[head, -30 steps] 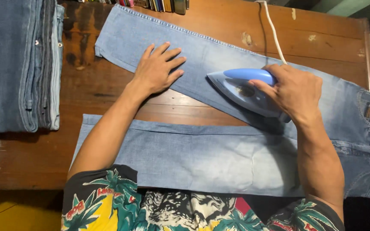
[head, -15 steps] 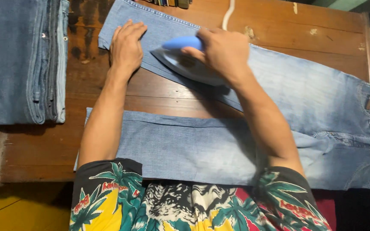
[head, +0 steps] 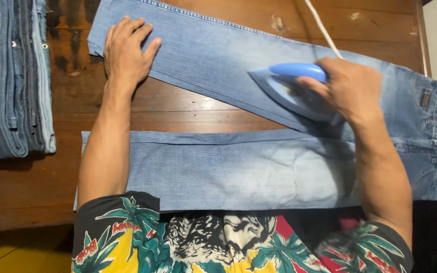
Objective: Ironing a pair of blue jeans on a wooden table.
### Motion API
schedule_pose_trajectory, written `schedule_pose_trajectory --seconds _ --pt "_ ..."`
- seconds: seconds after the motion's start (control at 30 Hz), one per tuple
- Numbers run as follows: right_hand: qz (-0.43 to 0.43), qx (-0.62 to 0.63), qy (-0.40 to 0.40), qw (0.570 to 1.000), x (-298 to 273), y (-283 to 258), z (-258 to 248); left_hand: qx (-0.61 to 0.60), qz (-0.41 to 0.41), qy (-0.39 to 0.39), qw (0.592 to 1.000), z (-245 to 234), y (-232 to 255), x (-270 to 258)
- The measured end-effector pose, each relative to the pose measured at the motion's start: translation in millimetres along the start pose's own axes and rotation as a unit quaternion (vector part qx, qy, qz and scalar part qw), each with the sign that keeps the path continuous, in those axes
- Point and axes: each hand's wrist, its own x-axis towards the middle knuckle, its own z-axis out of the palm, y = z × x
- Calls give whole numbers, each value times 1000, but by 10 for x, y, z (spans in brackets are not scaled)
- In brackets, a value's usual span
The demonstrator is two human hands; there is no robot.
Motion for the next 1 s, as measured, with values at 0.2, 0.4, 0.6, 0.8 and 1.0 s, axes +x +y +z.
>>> schedule_pose_trajectory --seconds 0.2,0.4,0.6,0.8,1.0 --pt "53 97 -65 992 367 -254 -220 13 5 15 1000 34 0 16" --pt "5 161 -47 986 1400 -1176 -418 5 3 42 999 82 -47 -2" --pt "-10 134 73 988 1886 -1669 -357 -25 -4 55 998 92 -62 -9" --pt "20 115 -16 993 1434 -1063 -289 -12 6 41 999 111 -107 -9" --pt "96 87 -81 988 642 -243 -143 -2 20 48 999 34 -41 -47"
